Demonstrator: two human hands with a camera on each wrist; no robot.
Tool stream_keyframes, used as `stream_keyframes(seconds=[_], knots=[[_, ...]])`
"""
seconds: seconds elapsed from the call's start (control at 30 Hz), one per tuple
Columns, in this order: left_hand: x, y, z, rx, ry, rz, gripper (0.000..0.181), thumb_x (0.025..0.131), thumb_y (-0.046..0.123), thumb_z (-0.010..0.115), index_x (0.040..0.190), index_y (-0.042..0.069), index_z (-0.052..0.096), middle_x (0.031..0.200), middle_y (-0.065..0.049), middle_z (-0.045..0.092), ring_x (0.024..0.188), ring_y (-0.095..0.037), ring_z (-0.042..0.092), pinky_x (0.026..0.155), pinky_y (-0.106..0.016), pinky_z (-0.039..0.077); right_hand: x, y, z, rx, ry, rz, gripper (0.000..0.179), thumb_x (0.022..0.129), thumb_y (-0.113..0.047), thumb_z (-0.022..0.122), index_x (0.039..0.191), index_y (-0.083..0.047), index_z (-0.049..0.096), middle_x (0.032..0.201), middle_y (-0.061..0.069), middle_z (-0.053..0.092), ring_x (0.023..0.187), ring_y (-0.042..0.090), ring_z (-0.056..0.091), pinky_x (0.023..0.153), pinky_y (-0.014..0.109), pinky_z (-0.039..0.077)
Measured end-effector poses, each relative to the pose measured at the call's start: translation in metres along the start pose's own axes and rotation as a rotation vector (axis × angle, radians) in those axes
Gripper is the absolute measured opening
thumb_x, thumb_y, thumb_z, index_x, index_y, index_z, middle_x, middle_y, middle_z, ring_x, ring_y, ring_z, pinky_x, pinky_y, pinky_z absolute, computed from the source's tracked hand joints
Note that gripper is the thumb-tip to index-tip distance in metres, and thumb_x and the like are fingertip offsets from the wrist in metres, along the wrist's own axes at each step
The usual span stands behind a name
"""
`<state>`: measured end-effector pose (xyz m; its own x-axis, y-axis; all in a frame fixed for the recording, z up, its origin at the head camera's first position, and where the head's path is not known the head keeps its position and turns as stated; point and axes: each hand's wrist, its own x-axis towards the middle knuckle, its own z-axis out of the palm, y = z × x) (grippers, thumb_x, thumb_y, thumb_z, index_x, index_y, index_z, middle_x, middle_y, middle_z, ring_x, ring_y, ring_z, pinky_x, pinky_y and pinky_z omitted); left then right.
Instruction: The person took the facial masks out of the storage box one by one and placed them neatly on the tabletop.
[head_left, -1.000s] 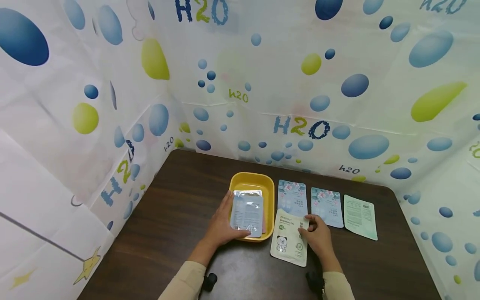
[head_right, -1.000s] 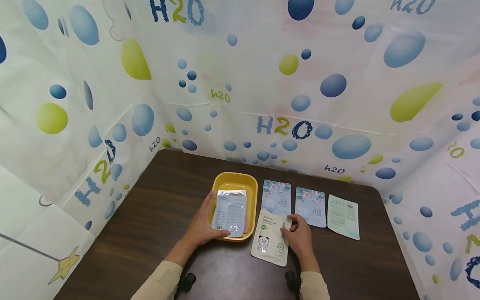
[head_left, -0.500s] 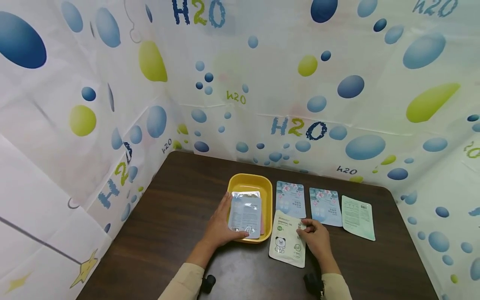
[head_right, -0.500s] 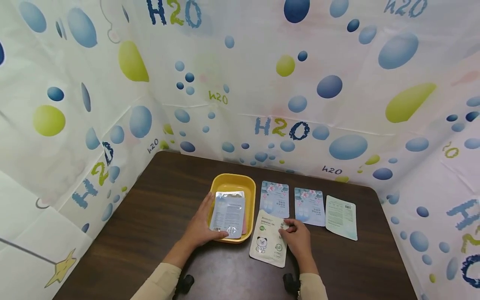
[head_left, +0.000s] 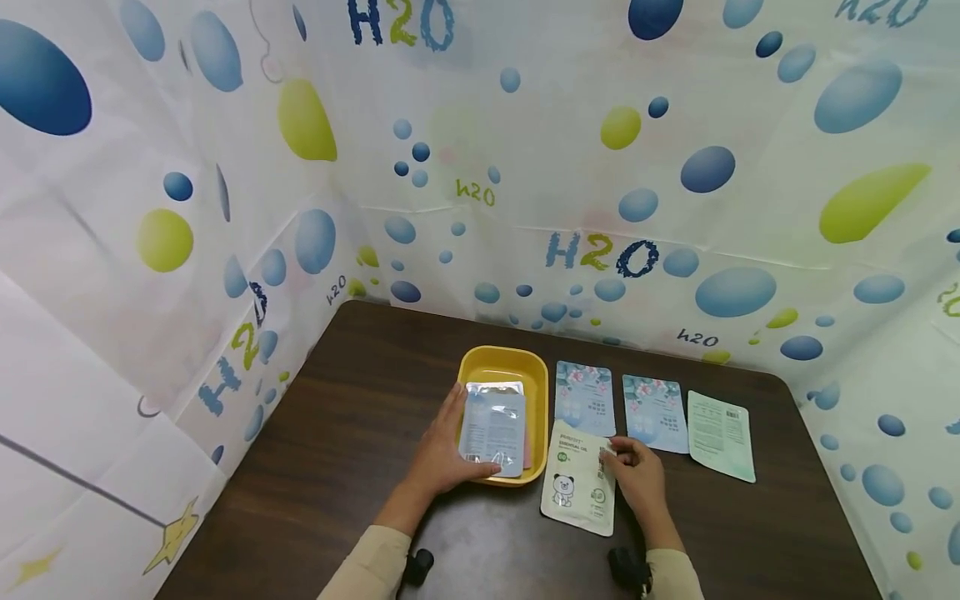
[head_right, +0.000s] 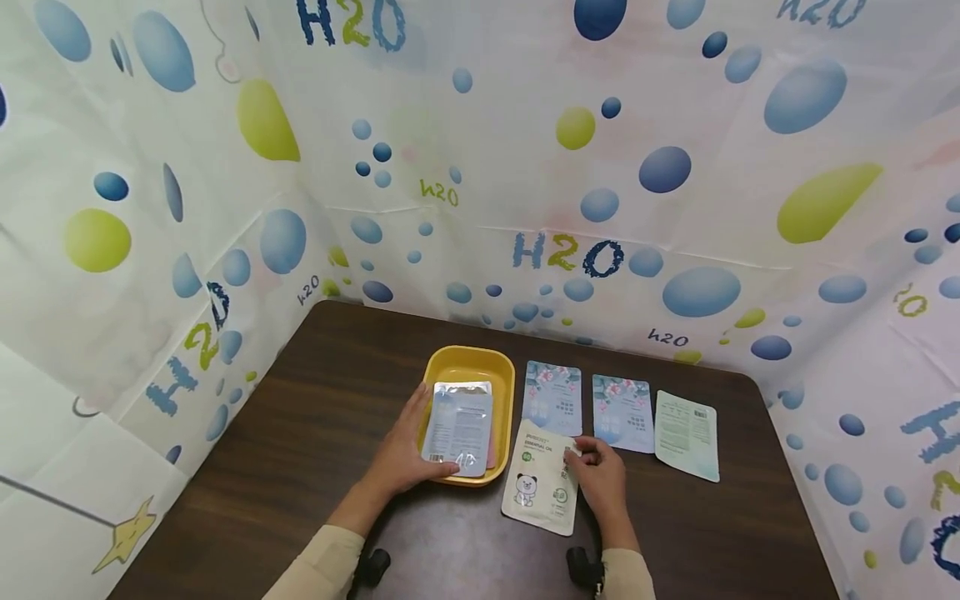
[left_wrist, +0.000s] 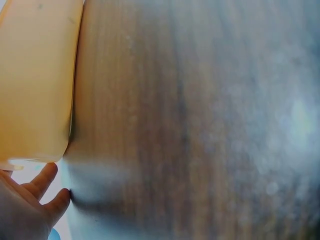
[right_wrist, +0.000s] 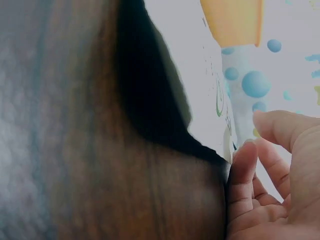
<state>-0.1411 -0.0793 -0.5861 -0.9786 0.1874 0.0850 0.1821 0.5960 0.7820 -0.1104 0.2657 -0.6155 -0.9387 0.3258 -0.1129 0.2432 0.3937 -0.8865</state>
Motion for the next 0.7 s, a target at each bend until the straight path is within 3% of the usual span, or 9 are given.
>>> stream_keyframes(seconds=[0.23,0.53,0.7], knots=[[0.000,0.000,0.000,-0.003,0.001,-0.001,0.136,0.058,0.053,0.096,0.165,0.023,0.018,0.173,0.010,0.012,0.152,-0.034,0.034,0.117,-0.063,0.035,0.001,-0.001,0.002,0.204,0.069,-0.001,0.028,0.098,-0.014,0.068,0.121,0.002,0.067,0.102,0.003,0.067,0.078,0.004,0.060,0.069,0.018,0.054],[0.000,-0.002,0.000,-0.007,0.007,0.010,0.136,0.058,0.057,0.095,0.165,0.023,0.018,0.173,0.008,0.013,0.151,-0.034,0.035,0.116,-0.063,0.036,0.000,-0.008,-0.004,0.626,0.125,0.057,0.039,0.101,-0.012,0.063,0.131,0.010,0.053,0.096,-0.006,0.073,0.081,0.008,0.070,0.073,0.022,0.060],[0.000,-0.003,0.001,-0.011,-0.005,0.003,0.137,0.057,0.058,0.095,0.165,0.024,0.018,0.173,0.010,0.012,0.151,-0.033,0.035,0.116,-0.063,0.037,-0.003,-0.009,-0.007,0.711,0.125,0.054,0.043,0.102,-0.013,0.062,0.136,0.010,0.048,0.099,-0.006,0.073,0.084,0.006,0.070,0.075,0.022,0.060]])
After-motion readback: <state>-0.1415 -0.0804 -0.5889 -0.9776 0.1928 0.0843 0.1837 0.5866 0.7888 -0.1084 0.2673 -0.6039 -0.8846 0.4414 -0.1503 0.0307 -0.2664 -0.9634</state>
